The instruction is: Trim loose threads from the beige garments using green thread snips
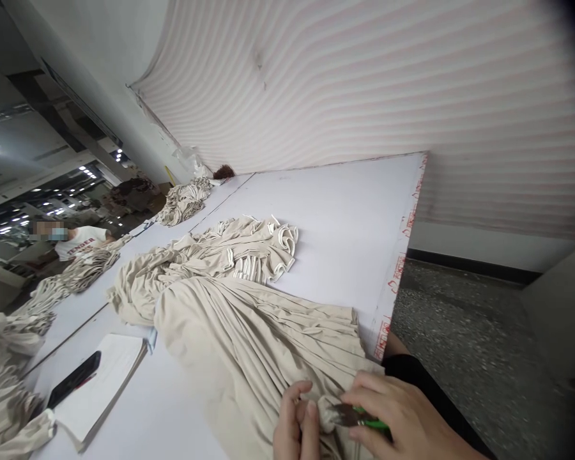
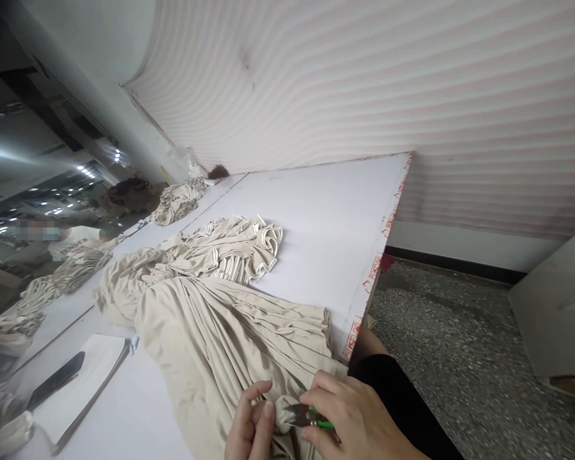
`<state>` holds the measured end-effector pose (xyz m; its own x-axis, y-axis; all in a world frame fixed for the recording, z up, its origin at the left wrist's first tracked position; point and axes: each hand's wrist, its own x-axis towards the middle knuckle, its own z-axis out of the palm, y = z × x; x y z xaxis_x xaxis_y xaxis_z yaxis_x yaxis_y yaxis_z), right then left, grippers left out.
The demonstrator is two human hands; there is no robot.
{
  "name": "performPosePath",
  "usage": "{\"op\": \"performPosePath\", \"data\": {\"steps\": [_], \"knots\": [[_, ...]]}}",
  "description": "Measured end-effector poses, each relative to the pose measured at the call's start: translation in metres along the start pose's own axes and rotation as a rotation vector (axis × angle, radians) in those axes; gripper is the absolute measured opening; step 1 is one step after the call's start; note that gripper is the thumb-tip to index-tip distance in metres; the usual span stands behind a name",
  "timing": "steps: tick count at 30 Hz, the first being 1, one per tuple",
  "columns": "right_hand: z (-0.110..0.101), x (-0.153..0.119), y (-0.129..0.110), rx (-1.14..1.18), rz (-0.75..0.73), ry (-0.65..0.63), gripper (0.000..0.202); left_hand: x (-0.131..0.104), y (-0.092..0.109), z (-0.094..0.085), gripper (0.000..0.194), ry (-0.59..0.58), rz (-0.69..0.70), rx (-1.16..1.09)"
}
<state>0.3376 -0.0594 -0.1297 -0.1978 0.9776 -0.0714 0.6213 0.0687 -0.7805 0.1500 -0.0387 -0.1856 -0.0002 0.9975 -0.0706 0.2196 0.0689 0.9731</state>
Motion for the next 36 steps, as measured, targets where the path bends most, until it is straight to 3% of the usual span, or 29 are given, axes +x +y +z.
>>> {"op": "performPosePath", "data": {"steps": [4,11,18,24,30,33,36], "knots": [[0.002,0.003,-0.003,-0.004,-0.041,0.013,0.016,0.007,0.001,-0.007,0.060,-0.089,-0.094,-0.067],[0.007,0.009,-0.001,0.010,-0.089,0.046,0.009,0.012,0.012,-0.008,0.065,-0.127,-0.193,-0.179],[0.003,0.005,0.001,-0.045,-0.156,0.030,0.021,0.019,0.024,-0.015,0.063,-0.161,-0.337,-0.246],[0.006,0.006,-0.001,-0.103,-0.178,0.026,0.020,0.024,0.015,-0.018,0.063,-0.249,-0.287,-0.192],[0.005,0.007,0.000,-0.005,-0.128,0.069,0.013,0.023,0.012,-0.018,0.058,-0.223,-0.294,-0.212],[0.002,0.003,0.009,0.112,-0.067,0.107,0.012,0.015,0.013,-0.017,0.045,-0.129,-0.114,0.021],[0.004,-0.002,0.021,0.228,0.035,0.143,0.012,0.006,0.013,-0.012,0.020,0.058,0.315,0.226]]}}
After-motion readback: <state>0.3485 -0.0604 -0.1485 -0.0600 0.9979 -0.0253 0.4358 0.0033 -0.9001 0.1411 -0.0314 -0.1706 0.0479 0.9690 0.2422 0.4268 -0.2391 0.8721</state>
